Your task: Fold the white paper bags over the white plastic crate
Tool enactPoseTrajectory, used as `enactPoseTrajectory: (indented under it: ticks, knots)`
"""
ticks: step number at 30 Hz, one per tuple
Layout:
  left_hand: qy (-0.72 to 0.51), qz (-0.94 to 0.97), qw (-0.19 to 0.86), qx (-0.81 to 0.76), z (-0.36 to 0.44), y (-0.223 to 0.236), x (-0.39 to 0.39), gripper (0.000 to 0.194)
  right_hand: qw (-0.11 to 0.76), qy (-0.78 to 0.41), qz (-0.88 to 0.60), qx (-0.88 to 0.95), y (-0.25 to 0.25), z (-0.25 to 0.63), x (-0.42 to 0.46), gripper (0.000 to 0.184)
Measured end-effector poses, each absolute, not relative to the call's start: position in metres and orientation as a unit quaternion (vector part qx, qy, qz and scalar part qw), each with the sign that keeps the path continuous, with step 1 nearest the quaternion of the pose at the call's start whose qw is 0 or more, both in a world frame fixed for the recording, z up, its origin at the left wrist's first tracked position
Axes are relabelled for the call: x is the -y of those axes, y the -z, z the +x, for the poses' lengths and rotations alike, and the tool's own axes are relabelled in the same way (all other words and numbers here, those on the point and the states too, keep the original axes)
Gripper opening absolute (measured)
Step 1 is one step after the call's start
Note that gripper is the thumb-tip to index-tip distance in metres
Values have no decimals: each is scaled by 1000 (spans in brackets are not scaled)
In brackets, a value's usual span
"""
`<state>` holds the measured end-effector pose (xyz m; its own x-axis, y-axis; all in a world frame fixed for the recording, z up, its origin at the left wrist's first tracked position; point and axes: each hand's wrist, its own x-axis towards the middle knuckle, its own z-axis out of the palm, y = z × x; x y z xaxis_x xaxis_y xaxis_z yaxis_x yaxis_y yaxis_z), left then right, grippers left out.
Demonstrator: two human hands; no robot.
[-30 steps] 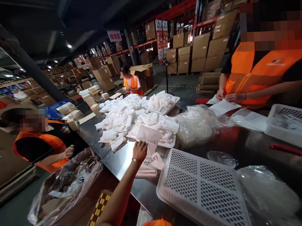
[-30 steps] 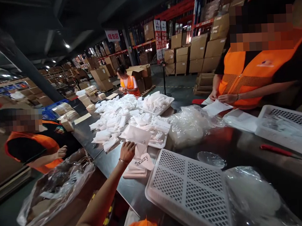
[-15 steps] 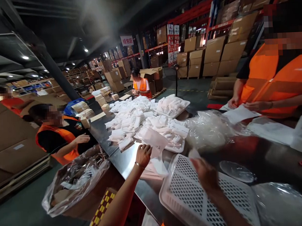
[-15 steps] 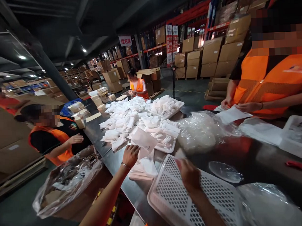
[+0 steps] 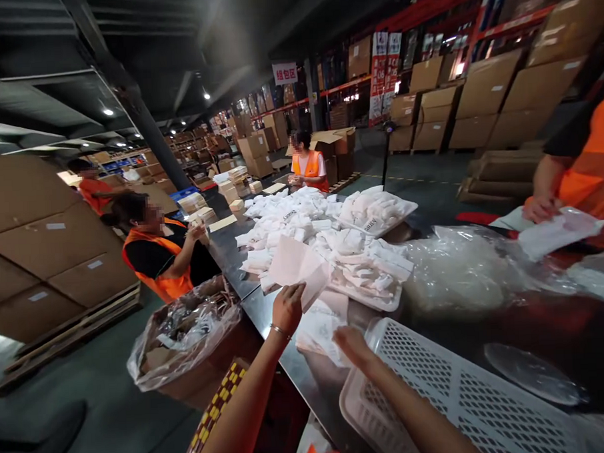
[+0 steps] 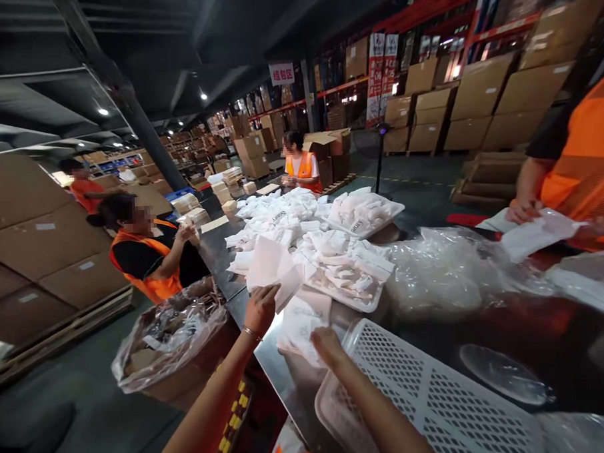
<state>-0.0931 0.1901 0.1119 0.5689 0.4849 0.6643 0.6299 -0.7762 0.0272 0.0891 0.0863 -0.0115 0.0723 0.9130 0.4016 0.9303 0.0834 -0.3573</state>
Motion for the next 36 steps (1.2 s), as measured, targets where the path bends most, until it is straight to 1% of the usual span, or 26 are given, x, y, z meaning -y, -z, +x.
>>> enactPoseTrajectory:
  ticks: [3, 5, 6, 7, 8, 10, 11, 12, 13, 15, 17, 19, 22, 24, 25, 27, 28, 30, 31, 33, 36]
  knots:
    - [299, -918, 46, 255, -66, -103, -164, 42, 320, 56, -721, 612, -7, 143, -58, 53]
    - [240, -950, 3, 202, -41, -88, -139, 35, 348, 94, -743, 564, -23, 178, -13, 61]
    - [203, -964, -17, 170, -29, -79, -125, 31, 359, 121, -751, 541, -31, 191, 15, 61]
    - [165, -976, -34, 137, -16, -71, -111, 28, 369, 170, -754, 517, -39, 202, 45, 59]
    - [127, -985, -46, 106, -5, -62, -97, 27, 367, 244, -746, 500, -46, 208, 74, 52]
    - [61, -995, -56, 50, 14, -47, -71, 26, 303, 339, -725, 517, -56, 209, 124, 38]
    - [33, -998, -55, 20, 22, -41, -60, 25, 257, 357, -719, 539, -57, 205, 144, 32]
    - [9, -998, -55, -7, 28, -35, -50, 23, 209, 350, -715, 568, -55, 199, 160, 30]
    - [-11, -998, -58, -32, 32, -30, -42, 21, 174, 335, -714, 590, -51, 192, 172, 33]
    - [-38, -995, -74, -59, 37, -22, -31, 18, 139, 313, -721, 602, -36, 176, 187, 39]
    - [-45, -993, -96, -54, 37, -16, -25, 24, 145, 304, -737, 587, -21, 165, 195, 42]
    - [-49, -992, -109, -44, 36, -14, -24, 38, 162, 315, -743, 568, -14, 162, 203, 40]
    - [-73, -990, -110, -41, 34, -16, -25, 58, 166, 349, -737, 555, -20, 168, 215, 40]
    - [-104, -985, -134, -38, 38, -19, -29, 62, 164, 354, -737, 552, -25, 177, 220, 46]
    - [-108, -980, -167, -26, 41, -21, -32, 60, 164, 347, -740, 552, -25, 181, 222, 49]
    - [-56, -954, -293, 40, 50, -25, -44, 55, 156, 327, -745, 560, -19, 189, 224, 55]
    - [-8, -929, -361, 85, 55, -28, -52, 53, 151, 310, -747, 569, -13, 192, 225, 55]
    - [80, -870, -455, 171, 64, -34, -73, 54, 159, 268, -747, 587, 0, 199, 227, 49]
    - [103, -845, -482, 207, 68, -37, -83, 55, 174, 243, -743, 599, 6, 202, 228, 45]
    - [115, -819, -499, 258, 70, -42, -98, 53, 216, 202, -729, 617, 14, 207, 233, 38]
    - [119, -807, -508, 277, 65, -48, -100, 42, 252, 169, -712, 634, 15, 213, 242, 31]
